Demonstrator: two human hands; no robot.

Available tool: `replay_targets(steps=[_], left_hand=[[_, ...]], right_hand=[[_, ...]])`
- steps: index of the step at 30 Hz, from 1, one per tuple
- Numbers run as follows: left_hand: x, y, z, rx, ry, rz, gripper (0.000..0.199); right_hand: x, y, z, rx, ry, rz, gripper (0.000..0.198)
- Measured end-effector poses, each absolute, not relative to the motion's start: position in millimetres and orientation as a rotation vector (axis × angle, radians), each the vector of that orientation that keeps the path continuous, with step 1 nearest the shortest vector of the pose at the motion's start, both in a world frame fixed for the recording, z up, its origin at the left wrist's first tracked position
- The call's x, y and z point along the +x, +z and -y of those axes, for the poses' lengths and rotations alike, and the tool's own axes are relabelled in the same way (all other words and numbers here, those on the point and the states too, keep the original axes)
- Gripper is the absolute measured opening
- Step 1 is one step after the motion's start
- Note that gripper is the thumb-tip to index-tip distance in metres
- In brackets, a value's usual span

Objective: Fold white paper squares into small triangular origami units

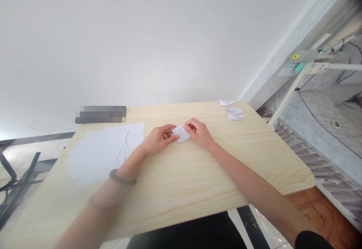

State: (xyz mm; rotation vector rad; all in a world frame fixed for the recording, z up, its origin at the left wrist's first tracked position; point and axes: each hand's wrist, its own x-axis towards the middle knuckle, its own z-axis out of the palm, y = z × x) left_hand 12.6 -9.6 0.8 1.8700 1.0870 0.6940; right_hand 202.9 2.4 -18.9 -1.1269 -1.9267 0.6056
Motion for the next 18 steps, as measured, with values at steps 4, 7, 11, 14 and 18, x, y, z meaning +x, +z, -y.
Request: replay_targets(steps=[4,7,11,14,18], left_hand=[[11,-5,7,2.097,0.766,-1.191,0.037],[9,-8,7,2.318,0.7,-1.24,0.027],[7,-8,7,2.543,0.637,-1.213,0.024],[7,-9,6,2.614,0.617,-1.188,0.026],[6,-9,4,2.643,0.635,-1.137,0.024]], right_hand=[[206,-27,-7,-1.264,0.544,1.904,0.019],[205,-32,-8,-1.317,0.504,1.925,0.018],[208,-31,-9,-1.316,0.486,1.943,0.018],[218,-24,-8,-1.18,0.561,2.08,0.023],[230,-18,-9,-0.917,0.679,2.314,0.027]])
